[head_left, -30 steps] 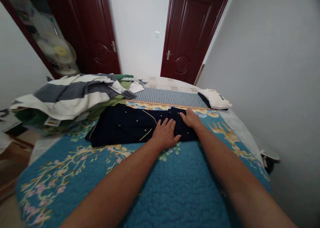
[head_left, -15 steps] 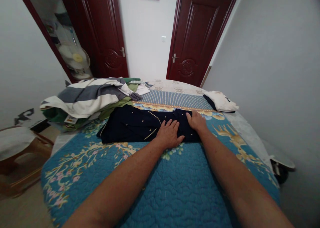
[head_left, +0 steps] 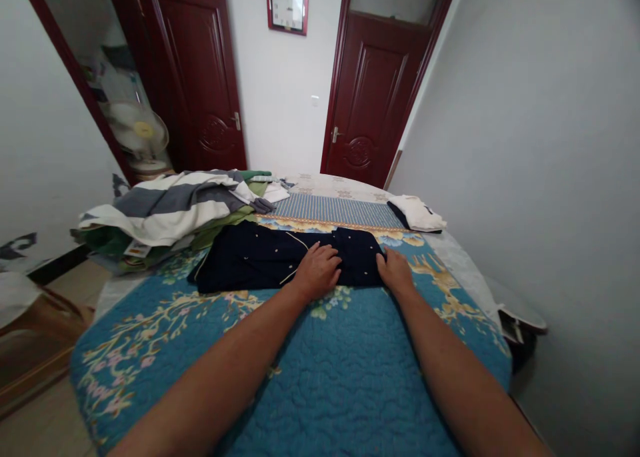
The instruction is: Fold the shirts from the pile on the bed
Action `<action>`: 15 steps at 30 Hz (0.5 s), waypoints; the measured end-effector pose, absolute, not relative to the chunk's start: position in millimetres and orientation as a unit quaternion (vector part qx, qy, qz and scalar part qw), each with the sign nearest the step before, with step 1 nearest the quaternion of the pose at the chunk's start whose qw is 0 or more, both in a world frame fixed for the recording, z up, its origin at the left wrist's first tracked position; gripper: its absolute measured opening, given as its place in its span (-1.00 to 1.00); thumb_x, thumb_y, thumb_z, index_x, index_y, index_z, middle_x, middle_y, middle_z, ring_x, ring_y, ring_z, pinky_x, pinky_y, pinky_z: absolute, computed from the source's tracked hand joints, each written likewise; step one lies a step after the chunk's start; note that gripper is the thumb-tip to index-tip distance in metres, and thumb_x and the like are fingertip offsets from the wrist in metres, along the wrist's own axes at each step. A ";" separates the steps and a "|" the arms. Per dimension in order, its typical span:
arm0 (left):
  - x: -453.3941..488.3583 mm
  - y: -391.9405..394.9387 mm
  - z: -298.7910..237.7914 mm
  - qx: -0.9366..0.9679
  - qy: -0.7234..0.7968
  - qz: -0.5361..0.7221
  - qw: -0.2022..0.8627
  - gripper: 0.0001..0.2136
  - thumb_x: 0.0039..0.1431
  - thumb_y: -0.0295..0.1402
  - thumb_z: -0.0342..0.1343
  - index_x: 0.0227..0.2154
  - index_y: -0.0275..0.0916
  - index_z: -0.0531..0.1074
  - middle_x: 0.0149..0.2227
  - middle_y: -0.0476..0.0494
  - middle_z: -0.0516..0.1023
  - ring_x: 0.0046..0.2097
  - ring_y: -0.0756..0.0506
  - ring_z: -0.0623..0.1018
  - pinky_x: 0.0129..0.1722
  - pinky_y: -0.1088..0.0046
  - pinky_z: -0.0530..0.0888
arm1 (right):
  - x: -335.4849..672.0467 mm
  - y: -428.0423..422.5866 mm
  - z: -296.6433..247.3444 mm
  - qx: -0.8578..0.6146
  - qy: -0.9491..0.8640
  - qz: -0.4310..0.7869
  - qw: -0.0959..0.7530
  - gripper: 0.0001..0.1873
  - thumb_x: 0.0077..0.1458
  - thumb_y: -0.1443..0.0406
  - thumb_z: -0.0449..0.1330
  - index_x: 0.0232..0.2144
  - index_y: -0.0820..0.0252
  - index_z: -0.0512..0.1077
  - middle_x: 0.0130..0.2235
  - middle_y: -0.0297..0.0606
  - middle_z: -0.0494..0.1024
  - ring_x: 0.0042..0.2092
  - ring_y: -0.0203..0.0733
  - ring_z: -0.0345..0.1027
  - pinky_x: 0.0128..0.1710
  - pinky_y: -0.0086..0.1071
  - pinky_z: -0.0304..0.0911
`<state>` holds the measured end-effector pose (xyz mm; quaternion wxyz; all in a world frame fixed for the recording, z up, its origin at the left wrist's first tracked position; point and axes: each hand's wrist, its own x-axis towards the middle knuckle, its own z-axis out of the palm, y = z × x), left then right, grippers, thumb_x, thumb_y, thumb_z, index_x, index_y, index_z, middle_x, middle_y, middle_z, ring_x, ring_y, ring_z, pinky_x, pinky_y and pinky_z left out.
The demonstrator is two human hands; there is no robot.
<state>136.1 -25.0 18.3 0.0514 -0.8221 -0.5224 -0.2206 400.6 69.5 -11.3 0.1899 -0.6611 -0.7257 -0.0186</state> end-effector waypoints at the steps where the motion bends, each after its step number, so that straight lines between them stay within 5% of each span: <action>1: 126.9 -28.1 22.7 -0.814 -0.529 -0.230 0.063 -0.68 0.42 -0.25 0.05 0.09 -0.14 0.59 0.25 -0.20 0.57 0.39 -0.23 0.40 0.50 0.05 0.12 | 403.9 71.8 -8.9 -0.669 -0.718 -0.007 0.192 -0.43 0.42 0.19 -0.02 0.29 0.40 0.45 0.15 0.14 0.61 0.21 0.12 0.47 0.27 -0.17 0.25; 6: 52.8 -45.5 46.2 -0.721 -0.632 -0.271 0.088 -0.68 0.44 -0.25 -0.02 0.01 -0.17 0.61 0.12 -0.27 0.65 0.26 -0.28 0.53 0.40 0.04 0.27 | 416.4 82.5 -2.3 -0.685 -0.699 0.052 0.197 -0.50 0.38 0.15 0.02 0.07 0.22 0.66 0.01 0.00 0.71 0.11 0.07 0.57 0.12 -0.24 0.36; 11: -48.2 -65.4 55.6 -0.532 -0.778 -0.312 0.114 -0.57 0.40 -0.20 -0.02 0.15 -0.29 0.55 0.17 -0.38 0.61 0.22 -0.38 0.55 0.28 0.03 0.39 | 422.6 90.5 1.2 -0.677 -0.696 0.111 0.211 -0.54 0.32 0.09 0.10 -0.19 0.19 0.73 -0.15 -0.05 0.74 -0.01 0.08 0.61 -0.02 -0.26 0.41; 15: -110.8 -73.0 44.5 -0.400 -0.870 -0.286 0.023 -0.45 0.35 -0.07 -0.01 0.22 -0.33 0.51 0.16 -0.44 0.62 0.16 -0.44 0.59 0.15 0.02 0.49 | 427.7 96.8 4.1 -0.679 -0.662 0.215 0.235 -0.54 0.27 0.02 0.16 -0.33 0.22 0.70 -0.28 -0.09 0.72 -0.17 0.03 0.62 -0.19 -0.28 0.44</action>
